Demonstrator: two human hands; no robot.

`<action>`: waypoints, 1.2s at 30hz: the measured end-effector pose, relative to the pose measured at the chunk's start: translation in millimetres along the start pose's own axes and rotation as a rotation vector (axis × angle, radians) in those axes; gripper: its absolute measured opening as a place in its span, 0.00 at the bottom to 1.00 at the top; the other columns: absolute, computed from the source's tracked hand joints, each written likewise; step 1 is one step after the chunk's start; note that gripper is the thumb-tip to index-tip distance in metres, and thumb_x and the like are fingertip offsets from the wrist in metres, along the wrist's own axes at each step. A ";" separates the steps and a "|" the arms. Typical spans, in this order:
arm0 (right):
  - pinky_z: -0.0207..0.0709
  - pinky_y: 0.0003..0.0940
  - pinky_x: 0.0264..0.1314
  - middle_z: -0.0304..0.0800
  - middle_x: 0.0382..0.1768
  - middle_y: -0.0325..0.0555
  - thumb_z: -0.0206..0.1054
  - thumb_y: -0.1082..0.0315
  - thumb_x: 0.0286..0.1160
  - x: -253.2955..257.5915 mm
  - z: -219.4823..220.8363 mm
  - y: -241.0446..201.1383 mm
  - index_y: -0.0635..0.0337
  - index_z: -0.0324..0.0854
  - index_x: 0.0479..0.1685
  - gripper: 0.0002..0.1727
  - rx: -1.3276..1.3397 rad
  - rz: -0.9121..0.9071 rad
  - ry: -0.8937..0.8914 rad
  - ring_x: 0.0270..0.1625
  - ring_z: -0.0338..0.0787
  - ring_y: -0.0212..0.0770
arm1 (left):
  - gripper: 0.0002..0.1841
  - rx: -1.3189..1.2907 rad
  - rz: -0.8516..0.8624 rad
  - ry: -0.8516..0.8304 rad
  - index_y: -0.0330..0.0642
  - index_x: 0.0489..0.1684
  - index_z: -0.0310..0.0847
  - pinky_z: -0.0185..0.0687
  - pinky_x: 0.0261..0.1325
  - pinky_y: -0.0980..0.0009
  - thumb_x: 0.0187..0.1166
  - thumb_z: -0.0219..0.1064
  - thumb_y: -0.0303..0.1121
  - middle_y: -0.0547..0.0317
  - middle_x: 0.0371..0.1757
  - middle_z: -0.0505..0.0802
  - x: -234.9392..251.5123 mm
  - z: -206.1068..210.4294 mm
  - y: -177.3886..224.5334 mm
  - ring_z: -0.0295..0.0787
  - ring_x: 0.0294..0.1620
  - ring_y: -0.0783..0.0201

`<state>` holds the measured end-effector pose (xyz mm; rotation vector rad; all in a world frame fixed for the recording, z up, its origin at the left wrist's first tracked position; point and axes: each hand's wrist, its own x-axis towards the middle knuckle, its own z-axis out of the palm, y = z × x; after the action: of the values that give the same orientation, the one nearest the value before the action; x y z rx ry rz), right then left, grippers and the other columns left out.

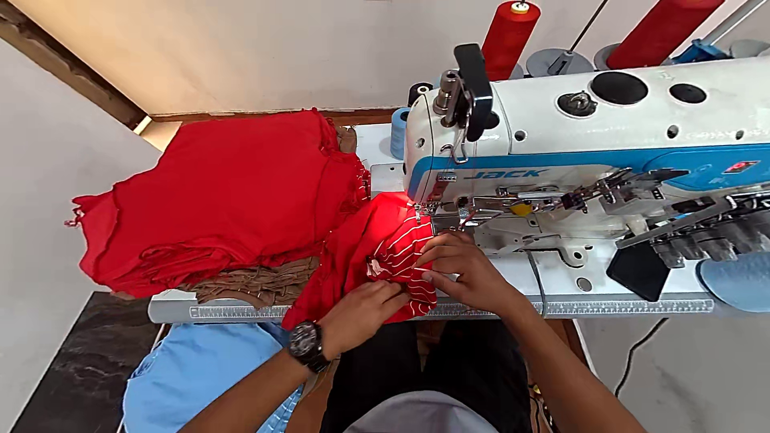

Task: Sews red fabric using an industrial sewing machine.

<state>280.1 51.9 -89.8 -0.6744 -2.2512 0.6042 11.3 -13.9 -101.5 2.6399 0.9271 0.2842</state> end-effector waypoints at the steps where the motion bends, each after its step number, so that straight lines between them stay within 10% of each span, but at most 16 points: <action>1: 0.67 0.49 0.84 0.95 0.49 0.28 0.63 0.54 0.83 -0.1 0.3 -0.1 0.49 0.93 0.27 0.18 -0.006 0.000 0.000 0.69 0.85 0.34 | 0.24 0.057 -0.014 -0.021 0.52 0.71 0.82 0.85 0.66 0.52 0.79 0.62 0.19 0.50 0.67 0.88 7.4 7.6 -3.4 0.86 0.68 0.50; 7: 0.66 0.49 0.84 0.95 0.49 0.27 0.64 0.56 0.83 -0.1 -2.7 -1.1 0.49 0.93 0.28 0.17 -0.005 0.008 -0.018 0.69 0.85 0.34 | 0.10 -0.036 0.019 0.036 0.44 0.35 0.90 0.75 0.79 0.54 0.81 0.63 0.35 0.59 0.59 0.92 16.7 -10.8 -25.4 0.82 0.73 0.57; 9: 0.66 0.48 0.84 0.96 0.49 0.28 0.64 0.55 0.83 0.5 -5.0 -0.3 0.49 0.93 0.28 0.18 0.003 0.004 -0.017 0.69 0.85 0.34 | 0.13 -0.251 0.153 0.099 0.42 0.29 0.86 0.73 0.82 0.58 0.83 0.63 0.37 0.60 0.41 0.93 5.5 -48.4 -22.5 0.89 0.59 0.64; 13: 0.67 0.49 0.82 0.95 0.48 0.32 0.61 0.53 0.86 0.2 -6.3 -1.6 0.52 0.93 0.28 0.21 0.031 0.002 -0.021 0.68 0.85 0.36 | 0.16 -0.189 0.225 -0.035 0.50 0.26 0.80 0.76 0.27 0.81 0.85 0.61 0.47 0.74 0.20 0.81 -10.1 -149.2 -10.8 0.77 0.22 0.80; 16: 0.66 0.50 0.83 0.95 0.49 0.31 0.59 0.52 0.86 -1.8 -5.7 -2.7 0.49 0.94 0.33 0.20 0.026 0.033 -0.023 0.69 0.84 0.36 | 0.05 0.307 0.038 -0.180 0.53 0.28 0.85 0.77 0.16 0.59 0.70 0.66 0.39 0.68 0.22 0.85 -11.0 -215.4 -32.3 0.83 0.18 0.65; 21: 0.63 0.51 0.84 0.93 0.51 0.28 0.60 0.57 0.81 -2.9 -2.3 -5.3 0.42 0.95 0.45 0.15 0.007 0.078 -0.018 0.71 0.81 0.34 | 0.04 0.562 -0.023 -0.102 0.48 0.30 0.87 0.83 0.26 0.44 0.68 0.66 0.34 0.56 0.31 0.89 -1.1 -242.9 -99.5 0.90 0.30 0.49; 25: 0.64 0.50 0.82 0.92 0.50 0.30 0.65 0.64 0.72 -2.6 -0.9 -9.0 0.45 0.93 0.38 0.10 0.059 0.119 0.036 0.71 0.82 0.35 | 0.13 -0.254 0.119 0.065 0.48 0.26 0.83 0.82 0.71 0.58 0.74 0.51 0.30 0.65 0.45 0.94 15.7 -258.9 -87.3 0.89 0.59 0.63; 29: 0.77 0.44 0.70 0.88 0.49 0.36 0.66 0.71 0.67 -0.9 3.3 -13.2 0.54 0.82 0.45 0.09 0.157 0.287 0.143 0.60 0.85 0.35 | 0.11 -0.461 0.136 0.033 0.52 0.32 0.83 0.74 0.29 0.85 0.73 0.53 0.29 0.75 0.28 0.86 30.4 -254.2 -84.5 0.79 0.28 0.82; 31: 0.81 0.45 0.69 0.90 0.55 0.38 0.69 0.71 0.71 0.7 7.3 -18.2 0.56 0.78 0.67 0.23 0.179 0.370 0.171 0.61 0.88 0.37 | 0.07 0.041 0.175 0.052 0.51 0.33 0.80 0.72 0.23 0.77 0.71 0.55 0.36 0.74 0.25 0.83 39.7 -282.5 -84.2 0.77 0.24 0.78; 33: 0.80 0.46 0.73 0.90 0.61 0.41 0.71 0.67 0.76 4.3 10.0 -22.8 0.55 0.67 0.86 0.35 0.157 0.414 0.164 0.63 0.88 0.37 | 0.08 0.498 0.205 0.117 0.40 0.35 0.79 0.76 0.23 0.52 0.72 0.56 0.33 0.54 0.29 0.83 48.3 -306.9 -80.4 0.83 0.26 0.53; 36: 0.74 0.50 0.78 0.94 0.57 0.37 0.72 0.61 0.78 10.5 13.1 -27.7 0.53 0.75 0.82 0.31 0.114 0.425 0.192 0.63 0.89 0.36 | 0.13 0.657 0.150 0.305 0.28 0.52 0.79 0.76 0.34 0.36 0.83 0.51 0.27 0.31 0.41 0.84 55.5 -311.7 -78.0 0.85 0.40 0.30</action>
<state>255.9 34.5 -76.9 -1.1147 -1.8896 0.8255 -81.3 153.1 162.9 3.3467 1.0555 0.5018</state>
